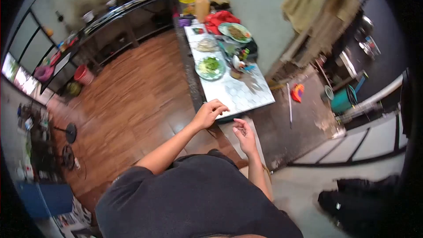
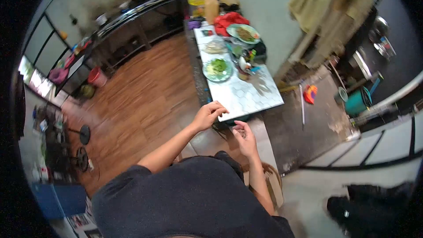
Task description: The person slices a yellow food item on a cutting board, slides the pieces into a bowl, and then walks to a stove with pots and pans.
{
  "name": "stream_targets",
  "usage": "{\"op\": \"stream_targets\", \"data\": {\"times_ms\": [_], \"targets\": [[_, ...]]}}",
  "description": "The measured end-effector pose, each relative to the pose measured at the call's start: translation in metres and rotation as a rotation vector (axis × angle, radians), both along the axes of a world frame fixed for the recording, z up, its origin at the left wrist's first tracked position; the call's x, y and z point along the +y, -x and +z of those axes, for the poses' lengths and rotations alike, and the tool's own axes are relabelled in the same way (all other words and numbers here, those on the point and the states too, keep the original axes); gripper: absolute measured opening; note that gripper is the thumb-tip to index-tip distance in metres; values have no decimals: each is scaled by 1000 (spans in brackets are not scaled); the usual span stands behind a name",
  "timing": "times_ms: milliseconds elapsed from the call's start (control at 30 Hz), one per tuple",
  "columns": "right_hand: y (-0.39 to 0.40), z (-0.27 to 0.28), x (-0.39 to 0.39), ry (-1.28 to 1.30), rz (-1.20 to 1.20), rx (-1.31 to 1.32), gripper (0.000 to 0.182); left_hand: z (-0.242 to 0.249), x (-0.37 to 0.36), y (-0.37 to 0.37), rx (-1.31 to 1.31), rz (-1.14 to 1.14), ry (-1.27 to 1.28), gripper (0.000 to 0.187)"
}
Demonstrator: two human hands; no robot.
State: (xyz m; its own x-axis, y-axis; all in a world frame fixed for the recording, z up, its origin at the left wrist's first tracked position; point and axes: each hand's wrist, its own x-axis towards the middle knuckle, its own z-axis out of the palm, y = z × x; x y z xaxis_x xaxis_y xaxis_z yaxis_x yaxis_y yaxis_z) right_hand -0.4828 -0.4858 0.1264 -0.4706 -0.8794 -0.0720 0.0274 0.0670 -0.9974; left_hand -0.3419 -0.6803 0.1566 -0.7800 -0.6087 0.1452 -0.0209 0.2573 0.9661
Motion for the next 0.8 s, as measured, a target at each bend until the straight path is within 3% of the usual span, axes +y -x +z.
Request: {"op": "stream_targets", "data": {"times_ms": [67,133,233,333,500,800], "targets": [[22,-9,-58,19,109,43,37,-32,-37,-16,43,165,35,33],[45,-35,-112,96,207,8,36,-35,-60,-29,138,250,-301,38],[59,-46,-175,76,363,-85,35,-51,-94,-58,149,349,-323,32],[59,-46,-218,5,528,-13,32,-56,-104,-84,127,538,-324,28],[24,-53,-285,-106,672,-243,28,-62,-121,-145,151,653,-367,27],[-127,-66,-454,-65,905,-226,25,-108,-188,-329,138,1051,-419,26]]}}
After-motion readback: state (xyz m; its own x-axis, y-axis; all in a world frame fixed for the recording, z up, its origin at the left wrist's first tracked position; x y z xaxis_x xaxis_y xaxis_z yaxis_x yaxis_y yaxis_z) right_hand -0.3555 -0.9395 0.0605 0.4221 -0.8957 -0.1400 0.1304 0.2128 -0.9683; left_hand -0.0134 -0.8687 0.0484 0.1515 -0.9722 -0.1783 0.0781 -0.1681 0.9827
